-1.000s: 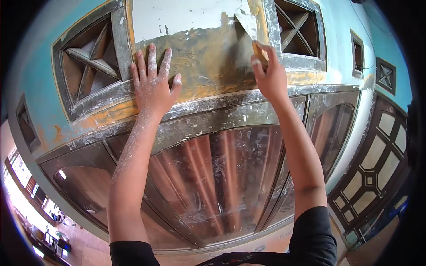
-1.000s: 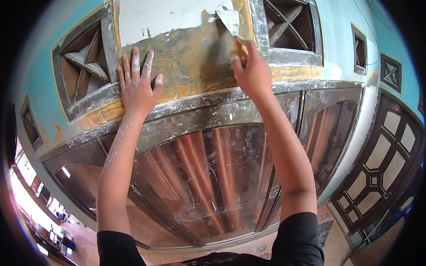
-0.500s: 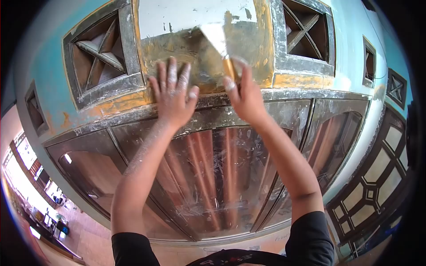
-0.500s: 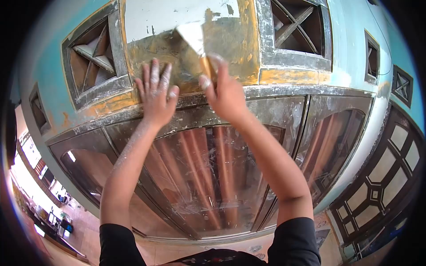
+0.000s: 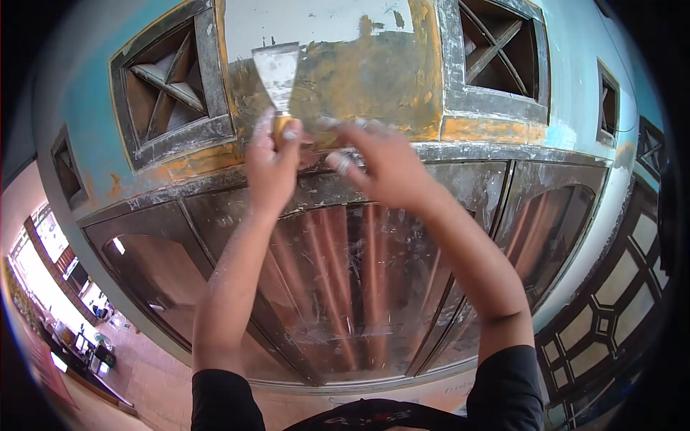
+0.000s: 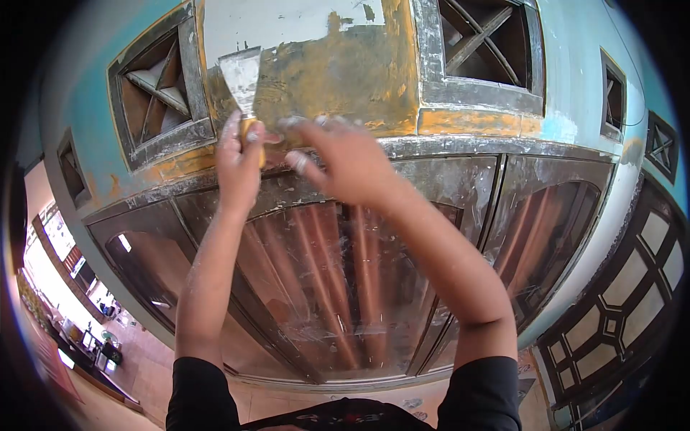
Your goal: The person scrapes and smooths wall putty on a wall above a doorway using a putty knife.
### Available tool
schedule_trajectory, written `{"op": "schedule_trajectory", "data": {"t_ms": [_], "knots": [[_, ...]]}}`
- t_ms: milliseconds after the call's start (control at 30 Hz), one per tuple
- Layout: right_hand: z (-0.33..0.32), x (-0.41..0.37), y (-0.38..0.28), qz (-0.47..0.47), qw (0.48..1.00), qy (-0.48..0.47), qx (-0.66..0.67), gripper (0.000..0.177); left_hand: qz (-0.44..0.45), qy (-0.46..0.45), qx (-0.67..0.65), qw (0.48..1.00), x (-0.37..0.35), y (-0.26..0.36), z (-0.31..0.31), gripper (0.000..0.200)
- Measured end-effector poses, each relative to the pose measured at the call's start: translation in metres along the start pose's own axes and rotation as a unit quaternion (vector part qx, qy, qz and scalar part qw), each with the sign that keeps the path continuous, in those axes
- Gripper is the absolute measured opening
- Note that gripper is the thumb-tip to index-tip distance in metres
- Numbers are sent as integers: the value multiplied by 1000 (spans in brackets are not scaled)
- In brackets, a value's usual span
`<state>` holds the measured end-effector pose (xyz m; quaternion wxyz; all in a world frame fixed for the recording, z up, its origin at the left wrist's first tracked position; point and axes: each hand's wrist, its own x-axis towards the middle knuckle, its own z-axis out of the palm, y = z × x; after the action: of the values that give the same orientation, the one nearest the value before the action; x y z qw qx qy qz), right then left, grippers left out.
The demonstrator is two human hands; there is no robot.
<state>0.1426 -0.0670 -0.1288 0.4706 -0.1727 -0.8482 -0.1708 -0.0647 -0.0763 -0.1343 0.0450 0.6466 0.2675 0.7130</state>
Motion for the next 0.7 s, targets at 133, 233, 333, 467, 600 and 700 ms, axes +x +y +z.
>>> {"op": "schedule_trajectory", "data": {"t_ms": [133,233,333,467,600,700], "knots": [[-27,29,59,3,959,159,-233,42,-110,47,115,986,21,-21,-51,56],[-42,47,96,22,916,261,-305,46,12,77,264,961,21,-27,-54,59],[-33,50,119,25,913,288,-287,48,92,68,431,895,5,-4,-44,69],[-31,46,117,20,914,267,-306,44,52,16,484,873,-7,-7,-45,70],[-32,44,122,8,914,261,-310,43,-9,-30,506,862,-11,3,-34,73],[-32,43,123,3,913,262,-312,43,-23,18,558,829,11,9,-36,71]]}}
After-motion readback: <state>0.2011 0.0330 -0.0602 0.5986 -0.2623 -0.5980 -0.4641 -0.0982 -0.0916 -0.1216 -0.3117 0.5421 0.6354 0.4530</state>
